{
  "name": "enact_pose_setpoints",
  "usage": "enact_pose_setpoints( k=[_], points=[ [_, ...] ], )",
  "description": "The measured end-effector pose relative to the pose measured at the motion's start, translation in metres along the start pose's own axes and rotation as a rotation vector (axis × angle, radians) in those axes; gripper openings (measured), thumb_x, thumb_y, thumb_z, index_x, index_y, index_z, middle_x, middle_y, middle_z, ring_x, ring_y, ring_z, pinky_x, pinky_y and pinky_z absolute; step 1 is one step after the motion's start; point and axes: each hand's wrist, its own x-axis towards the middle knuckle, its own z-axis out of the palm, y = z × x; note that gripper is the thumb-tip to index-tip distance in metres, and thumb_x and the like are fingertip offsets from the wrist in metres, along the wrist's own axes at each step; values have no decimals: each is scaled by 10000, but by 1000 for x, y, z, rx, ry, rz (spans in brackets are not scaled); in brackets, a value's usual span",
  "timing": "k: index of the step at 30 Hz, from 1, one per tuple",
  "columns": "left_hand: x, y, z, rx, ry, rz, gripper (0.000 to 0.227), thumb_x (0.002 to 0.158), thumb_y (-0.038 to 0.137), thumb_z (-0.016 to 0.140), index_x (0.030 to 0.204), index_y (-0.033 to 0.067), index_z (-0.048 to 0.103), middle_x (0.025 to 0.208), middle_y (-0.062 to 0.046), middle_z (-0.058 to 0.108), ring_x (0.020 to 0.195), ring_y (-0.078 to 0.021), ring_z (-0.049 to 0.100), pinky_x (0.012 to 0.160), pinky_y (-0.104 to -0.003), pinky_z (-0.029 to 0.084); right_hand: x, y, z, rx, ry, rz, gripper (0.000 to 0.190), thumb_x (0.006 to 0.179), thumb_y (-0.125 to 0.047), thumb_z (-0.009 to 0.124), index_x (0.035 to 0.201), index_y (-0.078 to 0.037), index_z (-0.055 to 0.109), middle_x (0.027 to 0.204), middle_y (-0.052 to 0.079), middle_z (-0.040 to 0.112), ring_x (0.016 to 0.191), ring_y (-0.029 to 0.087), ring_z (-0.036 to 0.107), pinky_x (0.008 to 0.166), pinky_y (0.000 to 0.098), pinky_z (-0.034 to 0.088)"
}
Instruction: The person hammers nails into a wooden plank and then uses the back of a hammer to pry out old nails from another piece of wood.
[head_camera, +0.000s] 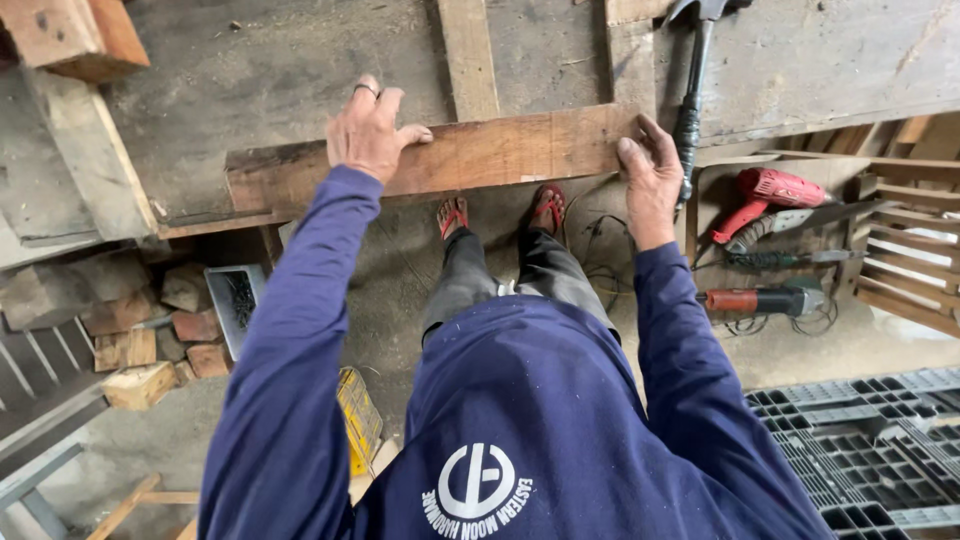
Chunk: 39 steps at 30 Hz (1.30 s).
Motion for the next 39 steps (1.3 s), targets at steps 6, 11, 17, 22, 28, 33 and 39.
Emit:
enact_pose_setpoints(
  k=[6,11,17,22,28,33,39],
  points=[
    [-82,37,39,-140,211,-488,315,874,416,852,922,131,726,738,-35,629,697,-189,605,621,-405,490,3,0,-12,-72,1,147,426,1005,-84,728,1411,-57,602,1084,23,656,923,88,605,802,230,530],
    [-147,68,67,-1181,555,-1219,240,942,335,792,913,115,700,767,71,594,637,-63,498,567,-271,413,7,4,-18,-123,-61,53,327,1079,-110,745,1359,24,640,1185,49,688,1027,106,649,892,250,571],
    [-154,29,63,-1898,460,-1395,322,900,363,778,775,190,538,642,58,481,411,-47,348,347,-229,207,-3,-13,-16,-187,-59,122,324,1085,-149,714,1346,29,649,1116,18,697,925,92,661,708,243,569],
    [-143,27,75,-1763,498,-1411,357,868,345,784,713,180,508,599,56,477,375,-50,325,328,-242,191,5,-21,-12,-279,-76,68,307,1097,-150,700,1335,39,660,1078,6,692,884,89,638,696,238,529],
    [-147,23,85,-1597,525,-1386,386,859,339,812,702,171,502,570,66,434,387,-53,312,335,-266,189,9,-22,-14,-474,-196,-97,299,1119,-73,631,1369,88,667,1138,47,699,979,89,603,884,240,507],
    [-151,24,92,-1536,530,-1376,356,862,349,789,717,145,536,613,52,482,413,-52,331,352,-268,209,17,-16,-14,-326,-189,-37,304,1131,-65,659,1401,74,675,1185,61,720,1018,92,642,915,230,539],
    [-151,21,94,-1634,520,-1312,288,882,320,777,804,134,571,667,36,537,439,-40,351,366,-251,225,16,-19,-9,-199,-124,103,320,1108,-111,700,1391,35,669,1135,46,723,873,86,651,654,219,531]
  ],
)
